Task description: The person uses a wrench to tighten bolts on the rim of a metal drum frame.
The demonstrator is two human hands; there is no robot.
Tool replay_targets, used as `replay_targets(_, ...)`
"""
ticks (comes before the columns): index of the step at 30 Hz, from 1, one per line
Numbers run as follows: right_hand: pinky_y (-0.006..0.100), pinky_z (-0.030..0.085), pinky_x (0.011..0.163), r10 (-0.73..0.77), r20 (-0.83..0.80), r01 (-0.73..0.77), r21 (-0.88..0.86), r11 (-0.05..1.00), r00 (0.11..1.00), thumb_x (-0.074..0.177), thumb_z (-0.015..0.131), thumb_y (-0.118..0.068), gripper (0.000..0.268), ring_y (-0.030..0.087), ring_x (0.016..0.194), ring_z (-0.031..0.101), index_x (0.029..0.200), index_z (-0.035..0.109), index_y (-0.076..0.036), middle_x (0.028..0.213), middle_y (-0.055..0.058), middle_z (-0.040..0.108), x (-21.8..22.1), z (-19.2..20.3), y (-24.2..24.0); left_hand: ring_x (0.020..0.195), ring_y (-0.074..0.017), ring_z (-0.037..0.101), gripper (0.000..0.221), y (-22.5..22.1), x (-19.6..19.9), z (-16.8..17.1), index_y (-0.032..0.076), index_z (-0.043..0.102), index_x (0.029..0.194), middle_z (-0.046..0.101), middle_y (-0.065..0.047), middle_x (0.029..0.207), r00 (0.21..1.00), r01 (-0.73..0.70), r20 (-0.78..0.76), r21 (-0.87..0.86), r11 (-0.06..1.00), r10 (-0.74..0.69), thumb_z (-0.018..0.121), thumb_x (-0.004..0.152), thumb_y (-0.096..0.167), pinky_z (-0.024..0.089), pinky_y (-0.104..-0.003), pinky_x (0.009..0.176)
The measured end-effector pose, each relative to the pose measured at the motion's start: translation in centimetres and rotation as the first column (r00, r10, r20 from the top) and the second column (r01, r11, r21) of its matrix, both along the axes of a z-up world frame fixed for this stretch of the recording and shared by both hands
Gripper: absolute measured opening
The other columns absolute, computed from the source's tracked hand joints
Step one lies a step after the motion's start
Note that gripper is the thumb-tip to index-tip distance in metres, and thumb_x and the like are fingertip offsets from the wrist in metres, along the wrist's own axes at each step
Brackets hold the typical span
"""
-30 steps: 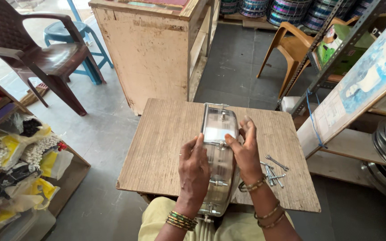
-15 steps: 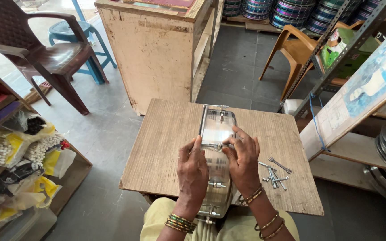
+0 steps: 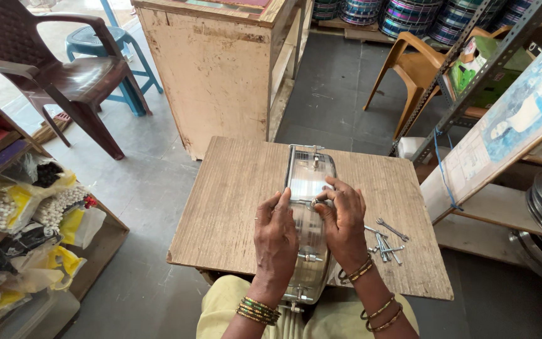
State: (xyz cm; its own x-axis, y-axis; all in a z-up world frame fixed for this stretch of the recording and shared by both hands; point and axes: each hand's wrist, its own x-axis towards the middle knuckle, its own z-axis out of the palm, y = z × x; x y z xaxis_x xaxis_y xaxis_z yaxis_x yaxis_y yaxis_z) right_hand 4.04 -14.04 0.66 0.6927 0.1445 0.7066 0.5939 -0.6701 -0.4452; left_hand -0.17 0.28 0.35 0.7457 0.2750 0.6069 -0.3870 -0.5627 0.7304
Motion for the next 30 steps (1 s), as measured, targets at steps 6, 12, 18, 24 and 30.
replay_targets(6, 0.045, 0.04, 0.113, -0.022, -0.004, 0.022, 0.013, 1.0, 1.0, 0.1, 0.065, -0.022, 0.011, 0.027, 0.125, 0.059, 0.102, 0.068, -0.012, 0.132, 0.006, 0.066, 0.2, 0.1, -0.4, 0.114, -0.0348, 0.066, 0.045, -0.3, -0.3, 0.1, 0.006, 0.058, 0.141, 0.061, -0.019, 0.126, 1.0, -0.014, 0.001, 0.006, 1.0, 0.014, 0.06, 0.096, 0.001, 0.058, -0.041, 0.089)
replay_targets(12, 0.043, 0.047, 0.105, 0.087, -0.093, -0.074, 0.136, 0.988, 0.992, 0.097, 0.066, -0.026, 0.027, 0.03, 0.127, 0.056, 0.112, 0.063, -0.004, 0.135, 0.01, 0.062, -0.5, 0.5, -0.8, 0.115, -0.0346, 0.065, 0.045, -0.6, -0.3, 0.0, 0.007, 0.057, 0.141, 0.061, -0.019, 0.128, 1.0, 0.002, -0.016, 0.003, 1.0, -0.002, 0.061, 0.097, 0.003, 0.058, -0.041, 0.088)
replay_targets(18, 0.045, 0.047, 0.107, 0.04, -0.028, -0.036, 0.111, 0.993, 0.999, 0.099, 0.064, -0.022, 0.019, 0.03, 0.127, 0.059, 0.109, 0.065, -0.006, 0.131, 0.009, 0.065, 0.0, -0.1, -1.2, 0.116, -0.0356, 0.064, 0.044, -1.1, -0.3, 0.1, 0.006, 0.058, 0.14, 0.06, -0.019, 0.129, 1.0, -0.005, -0.018, 0.008, 1.0, 0.005, 0.061, 0.096, 0.004, 0.058, -0.041, 0.088)
replay_targets(24, 0.045, 0.046, 0.109, 0.03, 0.019, -0.032, 0.094, 0.995, 0.999, 0.1, 0.064, -0.023, 0.019, 0.035, 0.131, 0.056, 0.106, 0.064, -0.005, 0.13, 0.011, 0.066, -0.4, -0.2, -1.2, 0.116, -0.0347, 0.065, 0.041, -1.4, -0.4, 0.2, 0.006, 0.059, 0.139, 0.061, -0.019, 0.128, 1.0, 0.006, 0.003, -0.001, 1.0, -0.006, 0.061, 0.098, 0.006, 0.058, -0.042, 0.09)
replay_targets(30, 0.045, 0.045, 0.107, 0.072, -0.02, -0.067, 0.189, 0.98, 0.997, 0.099, 0.063, -0.019, 0.019, 0.034, 0.129, 0.055, 0.111, 0.06, -0.004, 0.13, 0.012, 0.063, -0.7, 0.0, -1.6, 0.116, -0.0352, 0.065, 0.04, -1.5, -0.4, 0.4, 0.006, 0.059, 0.138, 0.061, -0.018, 0.127, 1.0, 0.008, 0.008, 0.004, 1.0, -0.008, 0.061, 0.097, 0.006, 0.057, -0.042, 0.091)
